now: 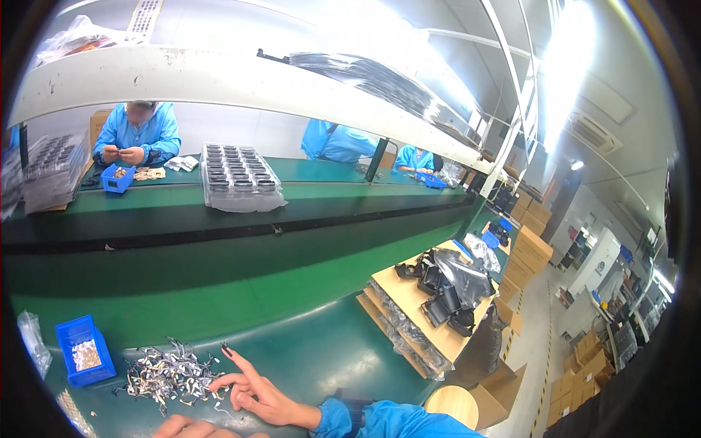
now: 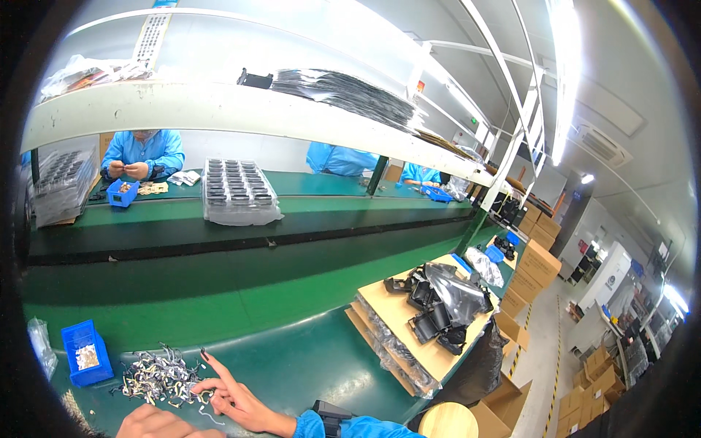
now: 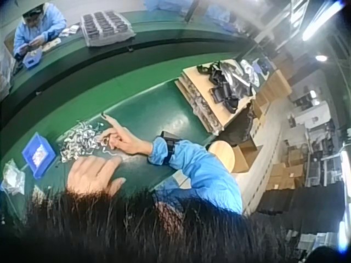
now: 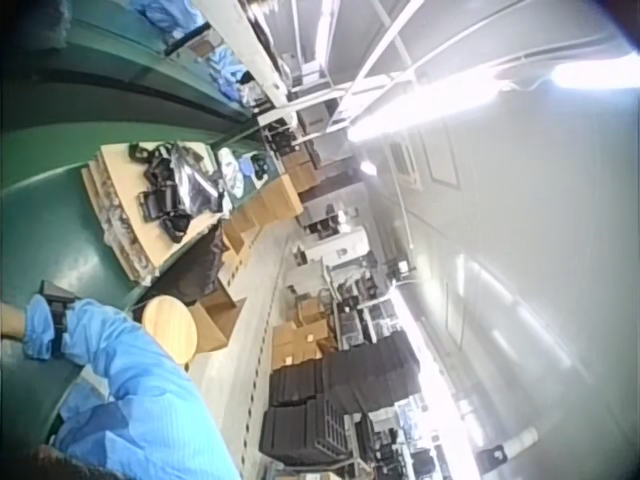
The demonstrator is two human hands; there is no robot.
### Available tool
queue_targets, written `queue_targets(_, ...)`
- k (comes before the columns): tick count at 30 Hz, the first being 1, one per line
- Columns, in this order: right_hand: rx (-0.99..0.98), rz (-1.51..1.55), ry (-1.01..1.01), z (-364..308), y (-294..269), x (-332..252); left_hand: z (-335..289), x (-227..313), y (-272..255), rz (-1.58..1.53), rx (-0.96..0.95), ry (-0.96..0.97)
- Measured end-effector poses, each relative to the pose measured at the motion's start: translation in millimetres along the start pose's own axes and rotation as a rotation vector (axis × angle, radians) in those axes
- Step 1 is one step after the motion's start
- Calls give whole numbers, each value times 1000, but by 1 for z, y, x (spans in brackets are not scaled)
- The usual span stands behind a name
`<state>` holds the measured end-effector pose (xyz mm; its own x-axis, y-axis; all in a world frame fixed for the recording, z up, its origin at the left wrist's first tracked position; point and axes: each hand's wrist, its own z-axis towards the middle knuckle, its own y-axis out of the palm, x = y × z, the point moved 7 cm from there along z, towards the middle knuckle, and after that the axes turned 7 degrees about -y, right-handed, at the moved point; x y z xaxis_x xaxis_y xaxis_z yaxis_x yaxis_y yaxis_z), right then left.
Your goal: Sorting and inspecting small metal components on a factory assembly line.
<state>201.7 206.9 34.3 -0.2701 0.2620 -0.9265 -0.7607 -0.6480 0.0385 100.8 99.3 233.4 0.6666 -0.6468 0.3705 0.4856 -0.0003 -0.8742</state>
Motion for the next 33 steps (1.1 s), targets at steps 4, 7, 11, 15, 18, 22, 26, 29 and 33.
queue_targets(4,-4,-8,1,-1,0,2,0,0,-1,-2,1,-10)
queue_targets(7,-7,4,3,0,0,1,0,0,-1,-7,-31,-21)
queue_targets(11,-16,-25,-3,0,0,2,-2,-1,-3,-20,-44,-36)
queue_targets(15,-21,-26,-2,0,0,2,-3,-1,-1,-16,-84,-47)
queue_targets(18,-24,-24,-7,0,0,1,-6,0,4,9,-113,-26)
queue_targets(22,-17,-26,-11,-1,0,2,-6,2,5,13,-139,-14)
queue_targets(26,-22,-24,-18,0,-1,3,-7,4,6,13,-141,-14)
queue_targets(29,-24,-1,-30,-3,-2,7,-6,4,5,-2,-149,-12)
queue_targets(33,-14,-16,-21,-4,-2,9,-6,2,6,12,-165,-35)
